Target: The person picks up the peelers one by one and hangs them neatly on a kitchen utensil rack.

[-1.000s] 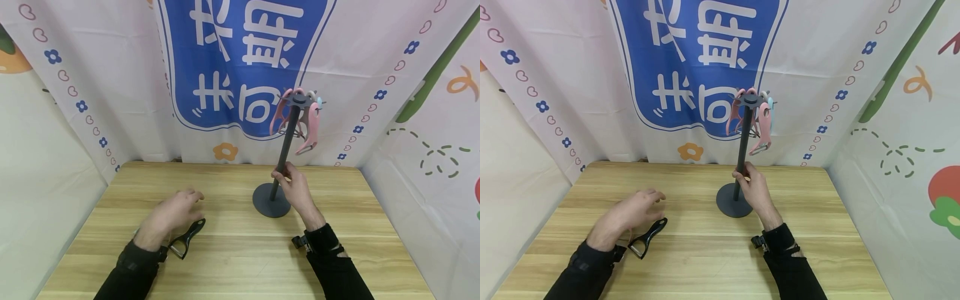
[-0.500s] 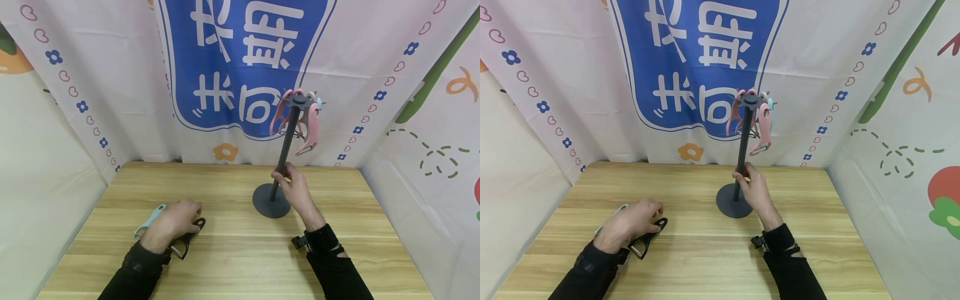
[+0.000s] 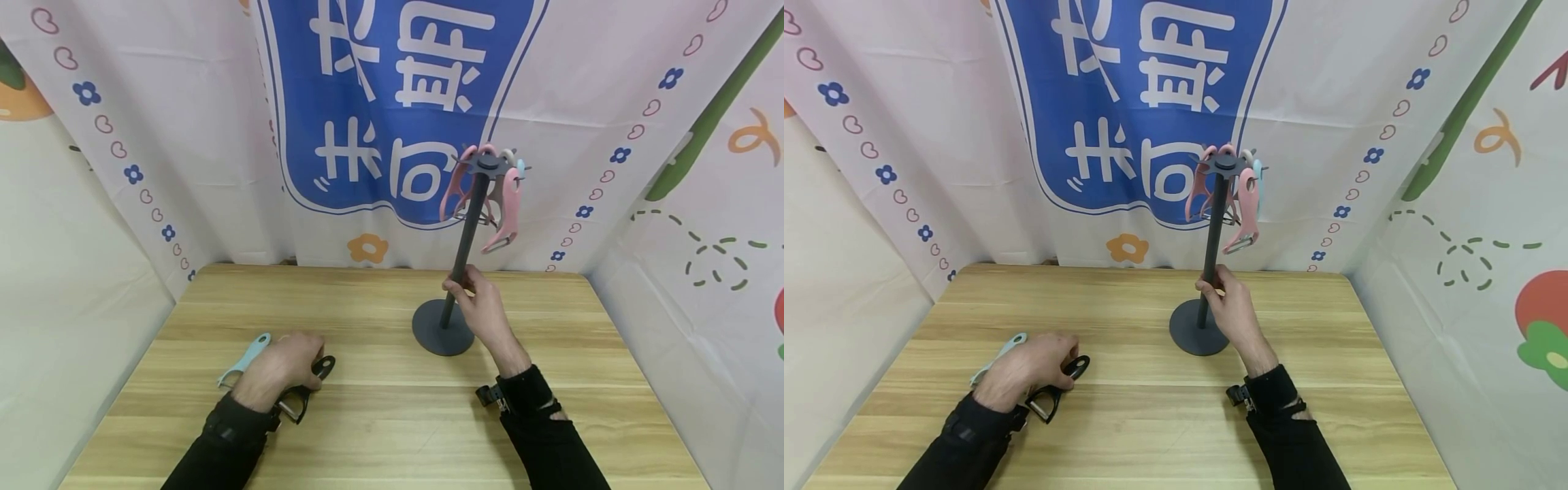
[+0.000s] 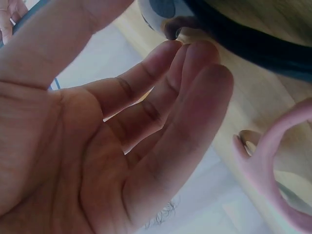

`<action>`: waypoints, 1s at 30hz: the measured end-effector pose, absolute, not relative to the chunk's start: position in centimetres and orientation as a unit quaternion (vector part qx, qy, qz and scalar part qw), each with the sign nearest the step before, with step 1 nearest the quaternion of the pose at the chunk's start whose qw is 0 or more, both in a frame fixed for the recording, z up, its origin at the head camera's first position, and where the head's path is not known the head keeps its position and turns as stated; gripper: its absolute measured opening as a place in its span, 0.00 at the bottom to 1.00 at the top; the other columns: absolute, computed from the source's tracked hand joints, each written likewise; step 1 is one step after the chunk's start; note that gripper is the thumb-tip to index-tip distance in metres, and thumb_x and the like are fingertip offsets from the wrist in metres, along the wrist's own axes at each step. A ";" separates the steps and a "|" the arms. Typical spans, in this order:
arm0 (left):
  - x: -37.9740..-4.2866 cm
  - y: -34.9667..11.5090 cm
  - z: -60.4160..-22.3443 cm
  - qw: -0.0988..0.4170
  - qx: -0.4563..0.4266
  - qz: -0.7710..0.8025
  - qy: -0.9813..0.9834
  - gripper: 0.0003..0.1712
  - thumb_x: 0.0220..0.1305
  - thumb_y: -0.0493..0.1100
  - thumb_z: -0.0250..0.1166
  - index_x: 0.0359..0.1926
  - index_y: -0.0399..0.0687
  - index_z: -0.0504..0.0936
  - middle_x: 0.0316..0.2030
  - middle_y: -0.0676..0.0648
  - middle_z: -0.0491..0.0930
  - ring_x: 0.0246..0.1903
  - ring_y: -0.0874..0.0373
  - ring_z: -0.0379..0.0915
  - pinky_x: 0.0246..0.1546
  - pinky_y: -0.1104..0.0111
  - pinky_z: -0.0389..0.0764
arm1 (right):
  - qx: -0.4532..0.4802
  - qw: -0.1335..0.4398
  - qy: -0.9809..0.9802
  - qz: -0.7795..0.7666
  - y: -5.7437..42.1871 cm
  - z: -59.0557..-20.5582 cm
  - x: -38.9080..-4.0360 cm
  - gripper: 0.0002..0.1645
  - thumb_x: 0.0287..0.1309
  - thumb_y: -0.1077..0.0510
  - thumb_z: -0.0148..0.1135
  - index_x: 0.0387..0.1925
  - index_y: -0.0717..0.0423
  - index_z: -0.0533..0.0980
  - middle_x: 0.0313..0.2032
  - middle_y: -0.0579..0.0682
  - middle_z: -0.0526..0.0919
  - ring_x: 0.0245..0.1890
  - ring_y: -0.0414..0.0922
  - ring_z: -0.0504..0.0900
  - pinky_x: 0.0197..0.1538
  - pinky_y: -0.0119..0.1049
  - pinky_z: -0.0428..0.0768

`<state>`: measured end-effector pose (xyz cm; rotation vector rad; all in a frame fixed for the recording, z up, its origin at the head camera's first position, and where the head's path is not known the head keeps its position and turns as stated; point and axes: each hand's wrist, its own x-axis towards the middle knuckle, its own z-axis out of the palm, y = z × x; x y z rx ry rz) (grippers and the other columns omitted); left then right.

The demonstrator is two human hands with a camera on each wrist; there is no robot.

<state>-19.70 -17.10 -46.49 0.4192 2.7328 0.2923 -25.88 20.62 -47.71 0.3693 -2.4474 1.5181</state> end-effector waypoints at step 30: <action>-20.5 -17.2 -46.1 0.070 0.213 0.150 0.963 0.23 0.71 0.39 0.84 0.57 0.37 0.81 0.42 0.41 0.87 0.35 0.55 0.84 0.32 0.63 0.90 | 0.123 0.116 -0.838 0.519 20.6 -47.6 -25.8 0.15 0.88 0.53 0.68 0.59 0.61 0.82 0.54 0.65 0.92 0.64 0.65 0.94 0.67 0.64 0.97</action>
